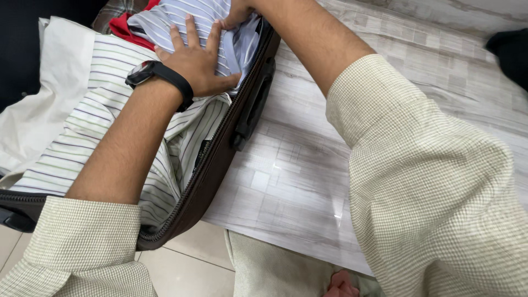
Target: The person folds a striped shirt and a light blue button-down shirt by hand, buttoning several buttons on the blue shirt, and places them into an open suitcase.
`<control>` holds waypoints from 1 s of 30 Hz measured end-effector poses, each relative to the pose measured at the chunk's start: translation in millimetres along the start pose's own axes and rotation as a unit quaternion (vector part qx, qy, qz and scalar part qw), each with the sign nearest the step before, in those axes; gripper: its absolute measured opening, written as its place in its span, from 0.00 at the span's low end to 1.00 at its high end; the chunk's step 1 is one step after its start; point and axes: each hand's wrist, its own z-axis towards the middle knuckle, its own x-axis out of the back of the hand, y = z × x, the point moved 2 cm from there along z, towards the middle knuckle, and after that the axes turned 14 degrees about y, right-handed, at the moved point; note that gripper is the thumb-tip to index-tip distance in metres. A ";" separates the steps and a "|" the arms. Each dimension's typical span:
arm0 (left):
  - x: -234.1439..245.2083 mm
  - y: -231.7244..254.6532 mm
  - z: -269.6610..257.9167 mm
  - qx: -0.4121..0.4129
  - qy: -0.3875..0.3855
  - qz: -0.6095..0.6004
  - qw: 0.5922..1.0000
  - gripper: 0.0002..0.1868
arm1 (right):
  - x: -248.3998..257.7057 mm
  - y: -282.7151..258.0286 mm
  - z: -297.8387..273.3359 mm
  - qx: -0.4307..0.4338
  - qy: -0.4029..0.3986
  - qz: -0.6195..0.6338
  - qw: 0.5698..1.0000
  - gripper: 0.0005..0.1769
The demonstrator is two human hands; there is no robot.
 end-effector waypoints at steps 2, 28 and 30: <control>-2.0 2.6 -2.1 -0.005 0.015 0.000 1.000 0.61 | -3.2 -3.7 3.7 0.005 -0.004 -0.009 1.000 0.42; -11.5 4.6 -1.1 -0.098 0.273 0.034 0.957 0.46 | -7.9 -7.4 -152.9 0.120 0.425 0.255 0.860 0.17; 8.2 13.8 -6.6 -0.083 0.319 -0.068 0.942 0.34 | -15.4 -9.3 -164.7 0.094 0.440 0.235 0.862 0.20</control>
